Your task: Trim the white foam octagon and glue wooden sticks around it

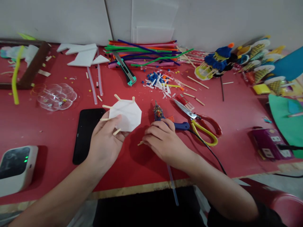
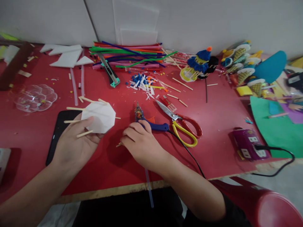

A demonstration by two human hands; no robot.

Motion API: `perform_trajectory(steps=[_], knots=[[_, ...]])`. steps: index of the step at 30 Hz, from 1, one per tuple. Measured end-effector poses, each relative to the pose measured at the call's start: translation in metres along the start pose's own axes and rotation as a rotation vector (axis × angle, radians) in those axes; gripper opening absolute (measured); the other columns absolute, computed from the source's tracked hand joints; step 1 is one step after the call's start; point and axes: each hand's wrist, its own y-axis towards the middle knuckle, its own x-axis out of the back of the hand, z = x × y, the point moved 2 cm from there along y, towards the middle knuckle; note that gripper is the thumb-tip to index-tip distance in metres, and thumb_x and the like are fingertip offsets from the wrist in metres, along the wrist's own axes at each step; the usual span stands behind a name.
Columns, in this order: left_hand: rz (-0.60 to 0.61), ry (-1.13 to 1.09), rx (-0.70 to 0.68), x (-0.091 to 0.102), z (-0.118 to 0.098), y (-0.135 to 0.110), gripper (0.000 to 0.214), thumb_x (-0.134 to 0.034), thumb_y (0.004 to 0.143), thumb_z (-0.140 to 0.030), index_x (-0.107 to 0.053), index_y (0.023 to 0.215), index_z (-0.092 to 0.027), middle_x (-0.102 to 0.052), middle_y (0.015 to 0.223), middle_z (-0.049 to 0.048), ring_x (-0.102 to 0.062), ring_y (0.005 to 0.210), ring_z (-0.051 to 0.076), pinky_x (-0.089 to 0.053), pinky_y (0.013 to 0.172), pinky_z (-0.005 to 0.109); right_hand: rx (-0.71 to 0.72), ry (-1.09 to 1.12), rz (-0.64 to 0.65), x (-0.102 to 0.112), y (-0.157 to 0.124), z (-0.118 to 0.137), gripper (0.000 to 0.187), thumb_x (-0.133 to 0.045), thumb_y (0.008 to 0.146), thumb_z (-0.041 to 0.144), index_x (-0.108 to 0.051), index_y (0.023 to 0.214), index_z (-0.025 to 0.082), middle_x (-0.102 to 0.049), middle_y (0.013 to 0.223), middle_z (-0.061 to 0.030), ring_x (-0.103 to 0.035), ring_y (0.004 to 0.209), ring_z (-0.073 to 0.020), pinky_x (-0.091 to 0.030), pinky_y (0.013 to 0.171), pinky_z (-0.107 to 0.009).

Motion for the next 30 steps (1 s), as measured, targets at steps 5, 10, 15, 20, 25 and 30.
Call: perform_trajectory(steps=[5,10,15,20,25,30], knots=[[-0.019,0.001,-0.005,0.001,0.000,0.001,0.037,-0.079,0.066,-0.013,-0.072,0.101,-0.023,-0.079,0.089,0.0001,-0.072,0.080,0.016,-0.055,0.065,0.023,0.026,0.027,-0.055,0.004,0.001,0.002,0.021,-0.053,0.100,0.015,-0.070,0.091,0.021,-0.075,0.097,-0.0031,-0.056,0.105,-0.0223,-0.033,0.107,-0.044],[0.008,-0.014,0.016,0.002,0.001,0.000,0.022,-0.076,0.074,-0.012,-0.074,0.094,-0.021,-0.079,0.091,0.0001,-0.071,0.078,0.015,-0.056,0.063,0.022,0.018,0.188,-0.290,0.019,0.004,-0.001,0.016,-0.056,0.095,0.011,-0.067,0.094,0.021,-0.075,0.085,-0.0007,-0.065,0.085,-0.0176,-0.045,0.085,-0.037],[0.047,0.025,0.028,0.005,0.003,-0.001,0.014,-0.076,0.079,-0.018,-0.074,0.092,-0.022,-0.079,0.095,0.0004,-0.070,0.077,0.015,-0.060,0.064,0.024,-0.024,0.244,-0.533,0.034,-0.001,-0.004,0.027,-0.056,0.090,0.004,-0.068,0.104,0.025,-0.074,0.088,-0.0021,-0.069,0.081,-0.0180,-0.053,0.077,-0.037],[0.056,0.042,0.052,0.006,0.004,-0.002,0.016,-0.078,0.077,-0.018,-0.075,0.093,-0.021,-0.078,0.092,0.0005,-0.070,0.077,0.016,-0.060,0.063,0.024,-0.187,0.284,-0.605,0.038,-0.008,-0.007,0.040,-0.052,0.093,0.004,-0.069,0.121,0.027,-0.075,0.103,-0.0050,-0.071,0.096,-0.0202,-0.059,0.082,-0.039],[0.050,0.073,0.111,0.005,0.005,-0.005,0.032,-0.083,0.070,-0.021,-0.075,0.100,-0.020,-0.078,0.102,0.0043,-0.073,0.087,0.022,-0.063,0.071,0.030,-0.300,0.368,-0.582,0.035,-0.010,-0.010,0.047,-0.049,0.094,0.003,-0.068,0.129,0.028,-0.073,0.121,-0.0044,-0.070,0.111,-0.0191,-0.060,0.094,-0.037],[0.107,0.149,0.125,0.003,0.004,-0.007,0.032,-0.085,0.065,-0.026,-0.077,0.096,-0.024,-0.078,0.104,0.0061,-0.072,0.094,0.028,-0.062,0.064,0.029,-0.388,0.463,-0.588,0.033,-0.009,-0.011,0.038,-0.062,0.092,0.009,-0.072,0.123,0.029,-0.077,0.110,-0.0011,-0.073,0.101,-0.0181,-0.063,0.088,-0.035]])
